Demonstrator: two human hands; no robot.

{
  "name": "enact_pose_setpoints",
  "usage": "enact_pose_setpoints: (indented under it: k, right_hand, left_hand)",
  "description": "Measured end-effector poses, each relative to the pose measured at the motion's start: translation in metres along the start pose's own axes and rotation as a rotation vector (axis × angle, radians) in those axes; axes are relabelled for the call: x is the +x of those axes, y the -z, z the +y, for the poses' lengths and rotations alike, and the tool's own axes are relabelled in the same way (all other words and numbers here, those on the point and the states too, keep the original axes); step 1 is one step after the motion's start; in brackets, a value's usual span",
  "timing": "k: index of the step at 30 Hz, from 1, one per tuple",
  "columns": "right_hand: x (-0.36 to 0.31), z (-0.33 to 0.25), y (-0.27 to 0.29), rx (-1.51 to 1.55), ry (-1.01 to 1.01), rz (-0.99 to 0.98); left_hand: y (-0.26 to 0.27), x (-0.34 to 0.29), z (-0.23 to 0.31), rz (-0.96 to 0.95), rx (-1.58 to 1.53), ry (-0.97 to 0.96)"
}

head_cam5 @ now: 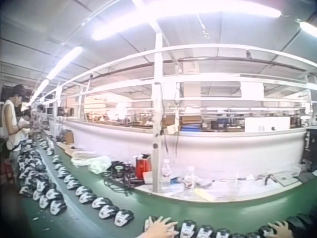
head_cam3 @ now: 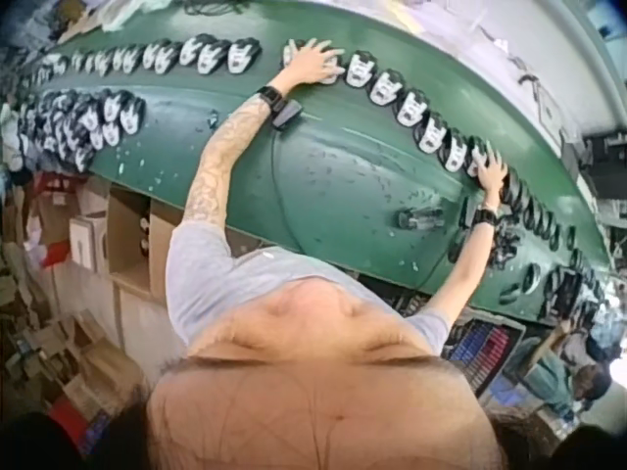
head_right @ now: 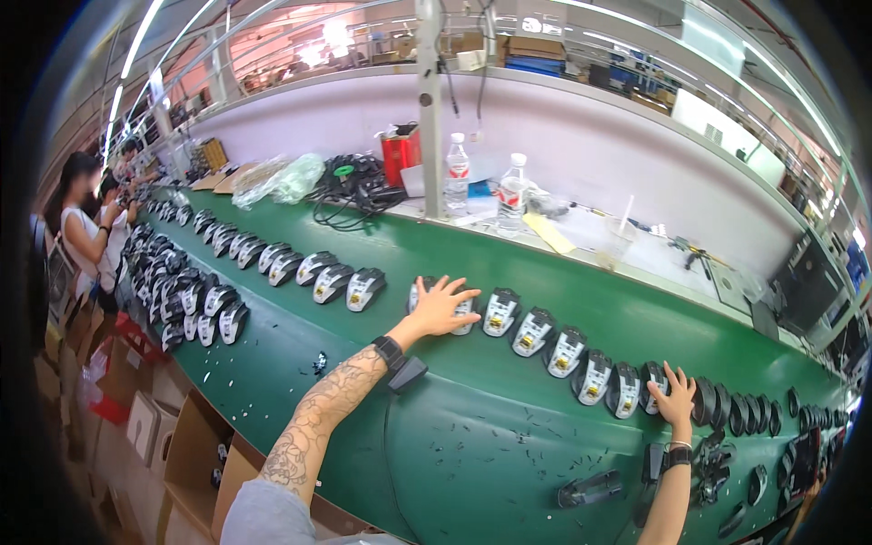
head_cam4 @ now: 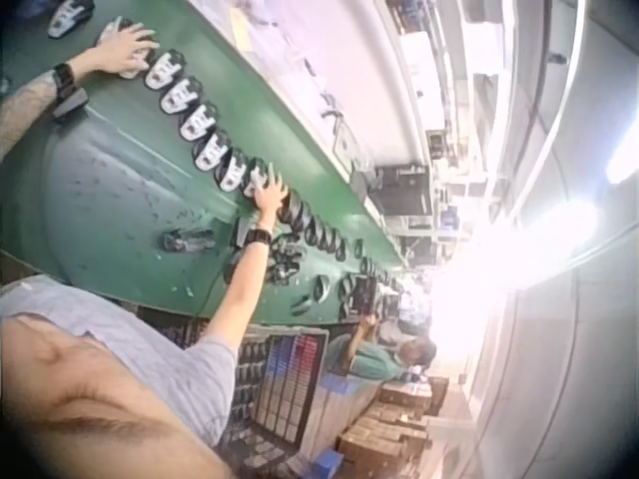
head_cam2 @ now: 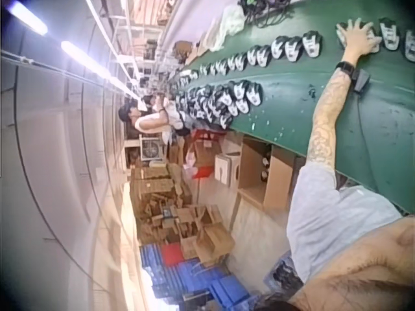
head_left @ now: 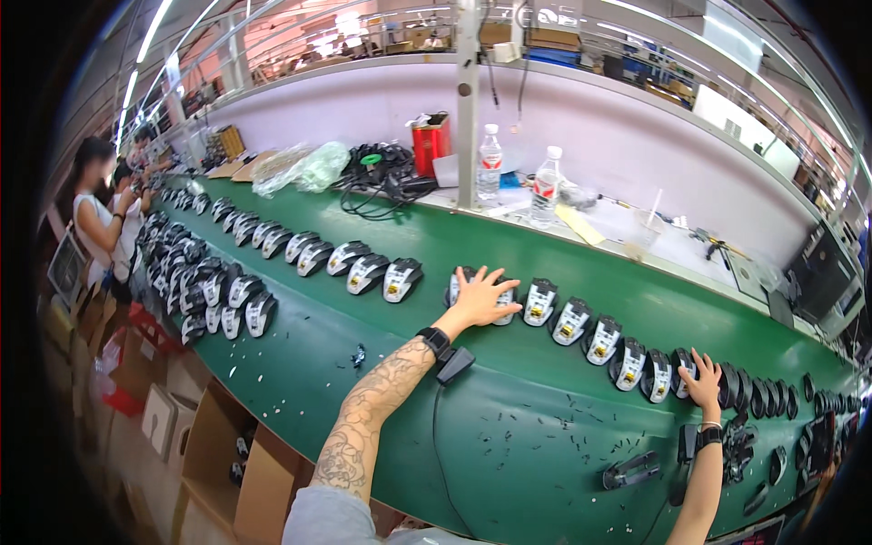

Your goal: The person assembles computer mice by hand on a green factory workbench. They pick up a mouse chassis and a matching shell, snap the two halves together, and place the finished unit into a black plastic crate. The process is repeated for multiple units throughout the clip.

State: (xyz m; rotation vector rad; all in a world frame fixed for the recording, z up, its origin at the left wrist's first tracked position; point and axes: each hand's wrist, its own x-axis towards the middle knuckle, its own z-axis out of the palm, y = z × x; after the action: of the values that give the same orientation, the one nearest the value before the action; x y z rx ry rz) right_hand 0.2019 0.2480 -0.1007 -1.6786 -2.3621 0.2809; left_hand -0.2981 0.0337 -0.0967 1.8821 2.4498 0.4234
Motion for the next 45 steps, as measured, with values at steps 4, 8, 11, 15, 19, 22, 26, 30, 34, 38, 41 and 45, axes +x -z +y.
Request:
enact_pose_setpoints:
  k: [4,8,11,15,19,22,26,30,34,38,41,45]
  right_hand:
    - [-0.008,-0.018,0.009,-0.033,-0.001,-0.047]
    - [-0.009,-0.029,0.009,-0.026,0.024,-0.073]
    - [-0.009,-0.041,0.002,-0.024,0.059,-0.073]
    - [-0.007,-0.059,-0.007,-0.010,0.106,-0.064]
    - [-0.009,-0.054,-0.008,-0.026,0.080,-0.066]
    - [-0.001,-0.052,-0.013,-0.021,0.117,-0.074]
    - [0.004,-0.043,-0.016,-0.051,0.147,-0.068]
    - [0.006,-0.035,-0.018,-0.046,0.162,-0.076]
    - [0.002,-0.023,-0.013,-0.057,0.160,-0.081]
    - [-0.015,-0.055,-0.006,-0.056,0.173,-0.068]
    - [-0.019,-0.072,-0.008,-0.085,0.185,-0.048]
    - [-0.024,-0.087,-0.001,-0.051,0.093,-0.093]
  left_hand:
    - [0.000,-0.008,-0.017,-0.006,-0.018,-0.071]
    - [0.011,-0.026,-0.038,0.004,-0.011,-0.081]
    - [0.019,-0.038,-0.052,0.001,-0.013,-0.076]
    - [0.030,-0.046,-0.060,-0.065,-0.015,-0.059]
    - [0.041,-0.001,-0.026,-0.165,0.196,-0.035]
    - [0.022,0.040,0.014,0.106,-0.086,-0.237]
    - [-0.014,0.066,0.061,-0.104,-0.203,-0.199]
    - [-0.021,0.051,0.066,-0.095,-0.122,-0.178]
    - [-0.019,0.025,0.074,-0.064,-0.111,-0.094]
    - [-0.010,0.003,0.075,-0.059,-0.013,-0.019]
    - [-0.001,-0.007,0.072,-0.063,0.027,0.025]
    - [0.006,-0.011,0.071,-0.088,0.079,0.025]
